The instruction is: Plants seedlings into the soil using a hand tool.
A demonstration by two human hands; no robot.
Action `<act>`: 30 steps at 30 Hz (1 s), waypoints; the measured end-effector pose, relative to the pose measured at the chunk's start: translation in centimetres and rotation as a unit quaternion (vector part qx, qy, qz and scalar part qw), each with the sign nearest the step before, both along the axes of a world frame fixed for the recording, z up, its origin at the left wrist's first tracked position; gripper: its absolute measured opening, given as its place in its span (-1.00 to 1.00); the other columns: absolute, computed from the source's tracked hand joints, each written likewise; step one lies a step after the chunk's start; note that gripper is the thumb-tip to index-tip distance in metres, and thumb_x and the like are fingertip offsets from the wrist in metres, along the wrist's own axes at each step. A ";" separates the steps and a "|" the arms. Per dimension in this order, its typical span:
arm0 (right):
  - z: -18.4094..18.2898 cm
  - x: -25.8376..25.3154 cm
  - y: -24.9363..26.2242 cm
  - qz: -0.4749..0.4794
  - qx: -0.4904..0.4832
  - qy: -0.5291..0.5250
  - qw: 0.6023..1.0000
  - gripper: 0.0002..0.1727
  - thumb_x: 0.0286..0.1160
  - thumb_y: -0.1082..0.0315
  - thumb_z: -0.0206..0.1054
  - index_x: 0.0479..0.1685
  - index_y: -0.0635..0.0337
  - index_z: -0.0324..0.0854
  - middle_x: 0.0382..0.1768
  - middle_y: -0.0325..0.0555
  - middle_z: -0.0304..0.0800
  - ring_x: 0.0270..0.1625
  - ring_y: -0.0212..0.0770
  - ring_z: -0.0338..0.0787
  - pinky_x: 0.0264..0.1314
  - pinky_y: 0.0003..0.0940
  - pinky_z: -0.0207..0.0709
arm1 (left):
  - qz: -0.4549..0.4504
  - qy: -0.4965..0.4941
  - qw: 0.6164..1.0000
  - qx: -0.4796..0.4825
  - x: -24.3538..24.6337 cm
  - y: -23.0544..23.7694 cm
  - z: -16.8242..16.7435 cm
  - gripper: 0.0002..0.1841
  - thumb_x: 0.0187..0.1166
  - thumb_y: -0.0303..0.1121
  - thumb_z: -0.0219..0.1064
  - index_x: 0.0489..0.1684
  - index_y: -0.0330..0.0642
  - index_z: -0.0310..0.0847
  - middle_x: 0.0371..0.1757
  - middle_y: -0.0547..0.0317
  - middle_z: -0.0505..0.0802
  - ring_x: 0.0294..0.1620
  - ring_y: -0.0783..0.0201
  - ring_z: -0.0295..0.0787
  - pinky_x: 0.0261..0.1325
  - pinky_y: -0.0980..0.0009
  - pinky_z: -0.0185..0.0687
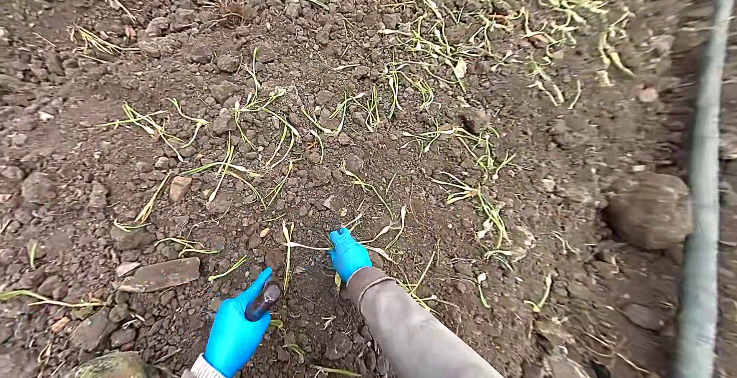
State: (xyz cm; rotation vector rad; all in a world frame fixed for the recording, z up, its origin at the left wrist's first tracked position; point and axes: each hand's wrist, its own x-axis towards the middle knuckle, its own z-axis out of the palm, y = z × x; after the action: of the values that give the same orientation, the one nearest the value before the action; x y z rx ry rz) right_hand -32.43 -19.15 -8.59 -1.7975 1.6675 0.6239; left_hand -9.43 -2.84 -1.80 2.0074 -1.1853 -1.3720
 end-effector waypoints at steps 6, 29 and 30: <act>2.9 5.0 -0.1 0.001 -0.028 -0.111 0.993 -0.61 0.58 0.40 0.33 0.38 0.07 0.65 0.50 0.07 0.56 0.27 0.15 0.80 0.21 0.17 0.74 | 0.044 -0.011 0.999 -0.011 -2.0 0.4 0.2 -0.25 0.19 -0.44 0.36 0.61 0.01 0.57 0.15 0.13 0.92 0.01 0.32 0.87 0.17 0.20 0.72; 16.5 -21.4 -1.9 -0.052 -0.035 -0.084 0.994 -0.47 0.49 0.43 0.35 0.51 0.05 0.55 0.42 0.07 0.69 0.37 0.12 0.76 0.40 0.20 0.62 | -0.004 -0.095 0.991 0.097 -3.4 -2.0 3.3 -0.71 0.34 -0.40 0.45 -0.08 -0.44 0.72 -0.30 -0.12 0.79 -0.28 0.05 0.70 -0.09 -0.06 0.60; 16.0 -22.7 -0.5 -0.070 -0.028 -0.099 0.992 -0.45 0.51 0.44 0.31 0.55 0.05 0.52 0.46 0.08 0.66 0.43 0.13 0.73 0.46 0.21 0.58 | -0.032 -0.106 0.989 0.101 -4.0 -3.0 5.0 -0.70 0.34 -0.38 0.46 -0.07 -0.43 0.73 -0.29 -0.13 0.80 -0.28 0.04 0.72 -0.09 -0.08 0.61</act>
State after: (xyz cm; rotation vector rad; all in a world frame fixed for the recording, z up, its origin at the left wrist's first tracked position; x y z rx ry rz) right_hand -55.16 -19.69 7.43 -1.7027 1.6719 0.3291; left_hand -13.41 -5.81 3.21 2.3258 -1.2533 -1.3844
